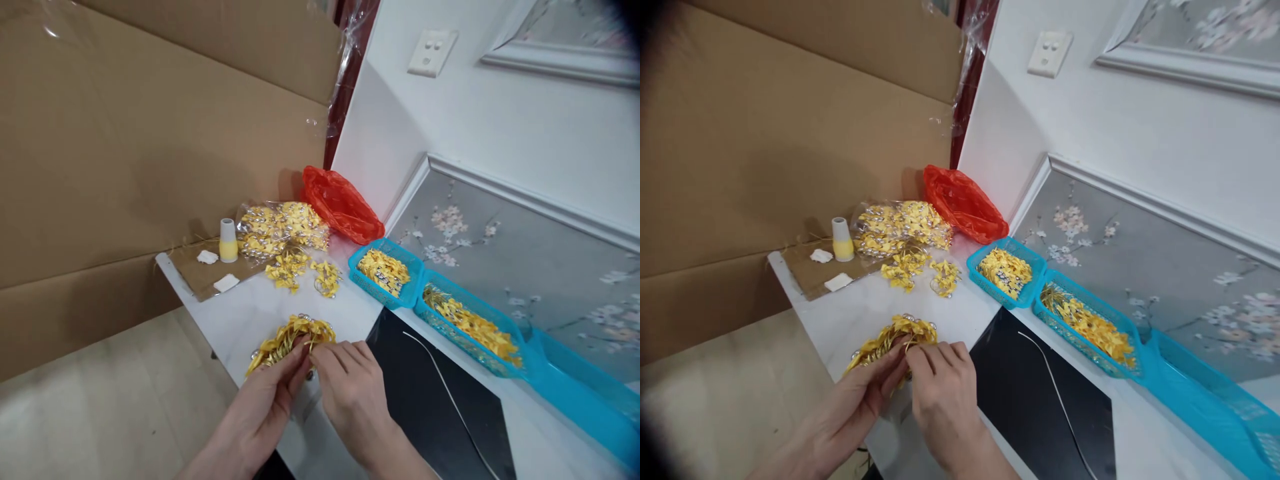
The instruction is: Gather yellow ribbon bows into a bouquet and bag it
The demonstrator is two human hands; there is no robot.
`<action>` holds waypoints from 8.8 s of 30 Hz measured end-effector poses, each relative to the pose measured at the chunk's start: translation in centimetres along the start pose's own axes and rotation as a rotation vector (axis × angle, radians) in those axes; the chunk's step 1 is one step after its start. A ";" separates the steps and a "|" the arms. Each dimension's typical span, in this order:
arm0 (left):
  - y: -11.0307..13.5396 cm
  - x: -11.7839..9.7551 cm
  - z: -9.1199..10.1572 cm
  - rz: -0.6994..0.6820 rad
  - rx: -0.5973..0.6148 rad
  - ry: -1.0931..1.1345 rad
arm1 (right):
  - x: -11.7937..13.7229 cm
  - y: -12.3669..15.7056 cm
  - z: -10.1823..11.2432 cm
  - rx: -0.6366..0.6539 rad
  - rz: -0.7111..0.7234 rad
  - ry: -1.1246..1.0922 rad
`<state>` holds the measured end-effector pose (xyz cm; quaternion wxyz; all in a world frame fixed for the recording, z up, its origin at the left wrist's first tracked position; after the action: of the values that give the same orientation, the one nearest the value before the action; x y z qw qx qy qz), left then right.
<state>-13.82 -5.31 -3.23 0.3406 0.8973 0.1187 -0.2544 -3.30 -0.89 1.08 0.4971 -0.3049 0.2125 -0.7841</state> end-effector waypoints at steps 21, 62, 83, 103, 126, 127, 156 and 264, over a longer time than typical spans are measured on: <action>1.0 0.5 0.8 0.104 0.246 -0.154 | -0.7 -1.2 0.1 0.395 0.104 -0.146; 0.4 0.0 0.5 0.178 -0.007 0.139 | -15.4 -7.5 -2.5 0.008 -0.748 -0.684; -0.4 0.4 0.0 0.158 0.042 0.058 | -8.7 -1.3 3.1 0.168 -0.670 -1.012; 1.0 0.9 0.1 0.209 0.154 -0.013 | -3.4 -5.4 1.2 0.531 0.190 -0.435; 0.8 0.2 -0.5 0.084 0.208 -0.335 | -4.8 -4.8 0.4 0.443 -0.064 -0.689; 0.7 0.2 -0.4 0.084 0.173 -0.319 | -5.7 -5.1 0.2 0.379 -0.155 -0.683; 0.0 -0.2 0.1 0.088 0.035 -0.069 | -7.8 -5.2 5.4 0.331 -0.185 -0.372; 0.8 1.4 -0.8 0.130 0.121 0.052 | -1.1 -0.9 0.9 -0.012 -0.305 -0.505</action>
<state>-12.01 -5.27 -3.05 0.2981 0.9285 0.0534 -0.2150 -2.92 0.50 1.98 0.4088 -0.5217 0.0385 -0.7478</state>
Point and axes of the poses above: each hand's wrist, its own y-axis away from the middle knuckle, its own z-axis out of the back of the hand, x = y × z, the point moved 4 cm from there along -y, towards the middle knuckle, and after that the axes turned 6 degrees about -y, right-handed, at the moved point
